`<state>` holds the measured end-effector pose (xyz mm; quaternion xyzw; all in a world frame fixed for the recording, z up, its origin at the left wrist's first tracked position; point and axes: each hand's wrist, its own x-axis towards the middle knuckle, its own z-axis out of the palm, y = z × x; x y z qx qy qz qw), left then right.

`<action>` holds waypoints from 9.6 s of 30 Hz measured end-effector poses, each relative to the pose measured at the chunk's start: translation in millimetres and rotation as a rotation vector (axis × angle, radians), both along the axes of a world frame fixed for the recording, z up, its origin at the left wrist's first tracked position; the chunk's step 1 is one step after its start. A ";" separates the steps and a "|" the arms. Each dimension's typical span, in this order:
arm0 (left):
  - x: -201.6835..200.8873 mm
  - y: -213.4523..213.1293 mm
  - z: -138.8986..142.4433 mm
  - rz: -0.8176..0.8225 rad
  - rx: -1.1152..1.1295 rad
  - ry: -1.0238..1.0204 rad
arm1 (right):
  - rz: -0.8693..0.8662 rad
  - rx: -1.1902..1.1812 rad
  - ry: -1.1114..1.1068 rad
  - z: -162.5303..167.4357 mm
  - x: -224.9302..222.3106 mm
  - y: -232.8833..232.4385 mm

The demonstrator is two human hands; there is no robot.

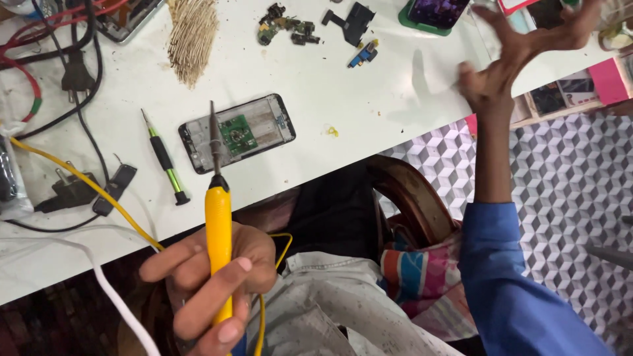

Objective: The person uses a soldering iron and a screwdriver to work on the exposed circuit board of a disassembled smartphone. They repeatedly apply heat to specific points on the board while occasionally using the screwdriver to adjust components.

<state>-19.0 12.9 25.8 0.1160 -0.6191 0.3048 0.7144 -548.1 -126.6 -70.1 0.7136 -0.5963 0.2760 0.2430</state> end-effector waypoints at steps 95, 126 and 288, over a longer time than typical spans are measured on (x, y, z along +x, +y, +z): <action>-22.0 43.8 65.0 0.163 0.616 -0.607 | 0.878 0.160 -0.528 95.4 295.4 144.9; 0.4 33.3 32.4 1.358 1.667 -0.432 | 0.871 0.927 -1.151 95.9 313.4 5.4; 32.4 -36.6 -41.9 0.388 1.071 -0.098 | 0.554 0.102 -1.280 66.8 326.1 88.5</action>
